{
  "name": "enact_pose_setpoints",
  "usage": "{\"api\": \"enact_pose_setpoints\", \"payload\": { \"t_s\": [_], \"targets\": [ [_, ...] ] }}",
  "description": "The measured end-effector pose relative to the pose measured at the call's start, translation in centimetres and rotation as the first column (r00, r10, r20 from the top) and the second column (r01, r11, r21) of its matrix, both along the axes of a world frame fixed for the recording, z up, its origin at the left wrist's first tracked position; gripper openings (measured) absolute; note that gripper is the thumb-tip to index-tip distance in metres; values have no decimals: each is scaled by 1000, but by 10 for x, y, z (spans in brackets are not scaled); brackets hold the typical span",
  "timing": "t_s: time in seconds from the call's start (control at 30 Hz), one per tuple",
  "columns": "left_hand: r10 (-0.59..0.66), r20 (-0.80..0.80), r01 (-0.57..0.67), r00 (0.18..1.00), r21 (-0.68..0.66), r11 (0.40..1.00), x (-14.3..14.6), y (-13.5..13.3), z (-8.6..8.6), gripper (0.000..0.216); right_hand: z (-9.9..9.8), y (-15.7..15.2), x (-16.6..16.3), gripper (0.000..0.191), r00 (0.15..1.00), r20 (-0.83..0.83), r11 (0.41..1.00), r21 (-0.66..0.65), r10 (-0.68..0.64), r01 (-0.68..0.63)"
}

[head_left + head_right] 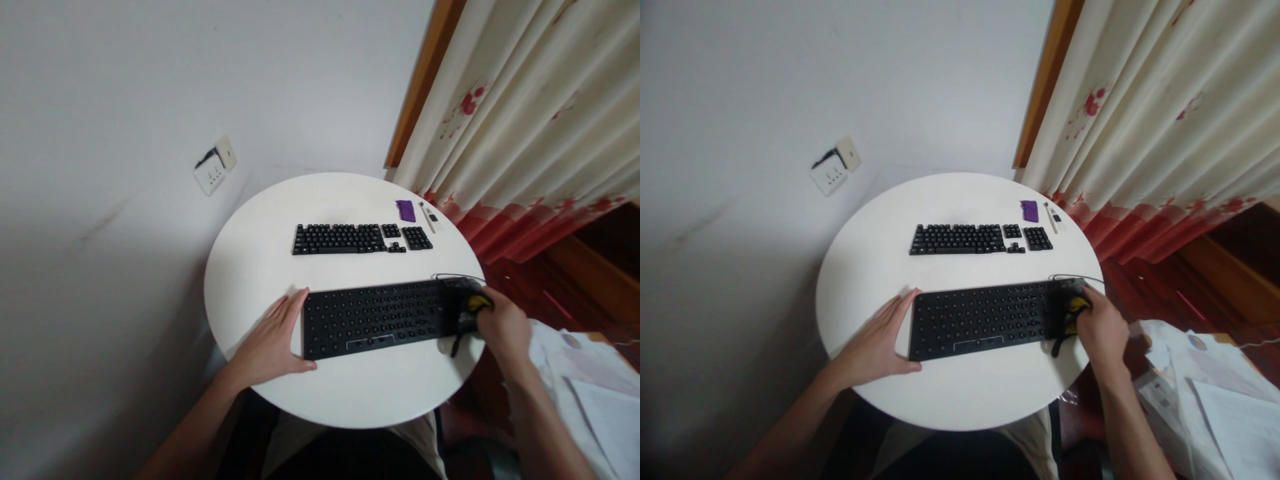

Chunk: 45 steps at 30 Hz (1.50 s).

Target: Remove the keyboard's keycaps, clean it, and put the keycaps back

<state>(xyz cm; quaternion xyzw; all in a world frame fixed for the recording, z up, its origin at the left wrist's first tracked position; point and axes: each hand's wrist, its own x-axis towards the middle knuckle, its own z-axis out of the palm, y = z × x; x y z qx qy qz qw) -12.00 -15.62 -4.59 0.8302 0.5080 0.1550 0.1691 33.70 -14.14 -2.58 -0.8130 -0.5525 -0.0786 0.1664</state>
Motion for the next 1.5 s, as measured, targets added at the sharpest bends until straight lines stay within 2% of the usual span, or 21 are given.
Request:
{"api": "enact_pose_setpoints", "payload": {
  "t_s": [0.1,0.13,0.2,0.23,0.27,0.33,0.43,0.5,0.6,0.63,0.7,0.8,0.87,0.97,1.0,1.1,1.13,1.23,1.33,1.43,1.5],
  "targets": [
    [-1,5,1,1000,-3,1000,0,0,0,129,-4,-7,-69,56,956,-105,953,158,275,-257],
    [-2,2,2,1000,-7,1000,0,0,0,129,-6,-13,-97,60,895,-145,897,210,423,-390],
    [1,-6,-1,1000,-14,1000,0,0,1,130,-11,-27,-151,70,694,-195,719,260,693,-645],
    [3,-9,-3,1000,-16,1000,0,-1,1,130,-13,-33,-173,75,599,-211,635,277,772,-721],
    [6,-9,-6,1000,-16,1000,0,-1,1,130,-15,-39,-190,77,546,-215,587,286,810,-757],
    [16,-3,-16,1000,-13,1000,1,-1,2,129,-17,-43,-202,79,521,-209,561,271,828,-782],
    [20,11,-20,1000,-18,1000,1,-2,4,128,-16,-32,-161,69,598,-156,618,213,786,-756],
    [17,18,-17,1000,-22,1000,1,-2,5,127,-15,-21,-102,55,762,-92,760,216,641,-613],
    [13,23,-13,1000,-19,1000,2,-1,6,127,-12,-13,-6,46,964,-53,950,194,261,-247],
    [9,24,-8,1000,-18,1000,2,-1,6,127,-11,-12,17,47,985,-57,974,166,164,-153],
    [3,29,-2,1000,-15,1000,2,-1,7,126,-10,-12,43,48,990,-70,983,141,126,-115],
    [8,31,-8,999,-12,1000,2,-1,7,126,-11,-11,21,48,974,-128,970,179,187,-163],
    [12,24,-12,1000,-14,1000,2,-2,7,126,-15,-12,-27,49,954,-182,958,206,239,-201],
    [8,16,-8,1000,-16,1000,2,-3,8,127,-25,-22,-120,53,850,-286,884,296,442,-361],
    [8,13,-8,1000,-14,1000,2,-3,8,128,-28,-28,-150,56,787,-310,837,327,534,-439],
    [6,2,-6,1000,-3,1000,2,-4,8,129,-31,-48,-220,69,537,-292,612,375,791,-697],
    [4,0,-4,1000,0,1000,2,-4,7,130,-29,-52,-233,69,513,-270,580,374,815,-724],
    [2,-2,-2,1000,-6,1000,2,-4,7,129,-17,-54,-240,75,548,-257,603,260,796,-754],
    [10,13,-10,1000,-22,1000,2,-4,8,131,-5,-43,-210,82,622,-236,659,136,747,-740],
    [16,30,-15,999,-34,999,3,-4,8,130,-4,-30,-181,76,655,-217,690,206,723,-694],
    [17,31,-16,999,-40,999,4,-4,9,130,-10,-28,-176,72,649,-248,695,271,719,-666]
  ]
}}
